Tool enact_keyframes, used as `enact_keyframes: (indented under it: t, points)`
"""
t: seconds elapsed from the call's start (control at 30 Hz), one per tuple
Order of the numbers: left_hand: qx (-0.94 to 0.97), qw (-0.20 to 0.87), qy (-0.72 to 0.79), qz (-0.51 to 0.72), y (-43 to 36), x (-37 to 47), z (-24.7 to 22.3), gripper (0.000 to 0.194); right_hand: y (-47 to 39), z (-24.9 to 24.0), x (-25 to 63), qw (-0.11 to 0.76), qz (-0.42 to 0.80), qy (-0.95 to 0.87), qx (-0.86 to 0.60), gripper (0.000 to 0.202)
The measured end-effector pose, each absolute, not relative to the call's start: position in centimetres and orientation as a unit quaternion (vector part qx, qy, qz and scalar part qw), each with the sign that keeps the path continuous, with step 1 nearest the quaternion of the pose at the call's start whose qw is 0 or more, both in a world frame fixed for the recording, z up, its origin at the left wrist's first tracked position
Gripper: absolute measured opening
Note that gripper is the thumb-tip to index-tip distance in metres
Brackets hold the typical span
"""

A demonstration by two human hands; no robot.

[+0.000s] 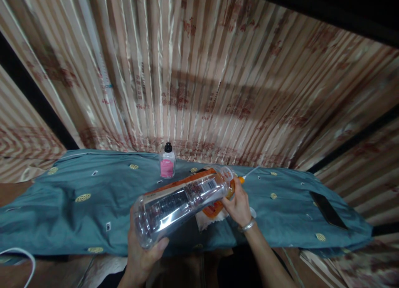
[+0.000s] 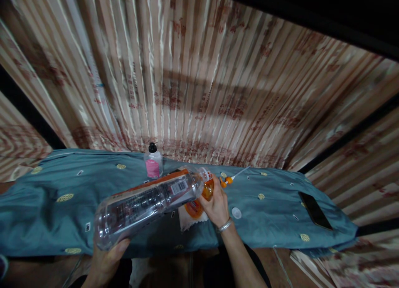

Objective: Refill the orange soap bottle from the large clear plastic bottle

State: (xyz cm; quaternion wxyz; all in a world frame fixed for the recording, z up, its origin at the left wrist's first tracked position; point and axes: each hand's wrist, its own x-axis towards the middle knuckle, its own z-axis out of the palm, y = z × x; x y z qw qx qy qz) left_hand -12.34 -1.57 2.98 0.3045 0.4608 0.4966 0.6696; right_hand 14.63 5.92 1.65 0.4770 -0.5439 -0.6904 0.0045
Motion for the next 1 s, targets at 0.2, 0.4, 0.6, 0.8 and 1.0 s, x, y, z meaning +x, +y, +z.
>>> enact_keyframes:
  t: [0.2, 0.4, 0.6, 0.8, 1.0]
  points:
    - [0.437, 0.332, 0.479, 0.686, -1.8, -12.0, 3.2, 0.091, 5.9, 1.9, 14.5, 0.475, 0.010, -0.693, -0.542, 0.061]
    - [0.459, 0.307, 0.492, 0.673, -1.6, -12.9, 2.6, 0.087, 5.9, 1.6, 14.6, 0.472, 0.012, -0.692, -0.547, 0.062]
    - [0.512, 0.330, 0.469, 0.640, -1.2, -14.5, 1.8, 0.084, 6.0, 1.2, 14.6, 0.475, 0.004, -0.685, -0.551, 0.061]
    - [0.505, 0.326, 0.477, 0.641, -1.3, -14.6, 1.5, 0.086, 5.9, 1.5, 14.4, 0.478, 0.008, -0.690, -0.544, 0.060]
    - [0.502, 0.329, 0.470, 0.647, -1.4, -14.4, 1.7, 0.086, 5.8, 1.6, 14.2, 0.477, 0.010, -0.689, -0.546, 0.061]
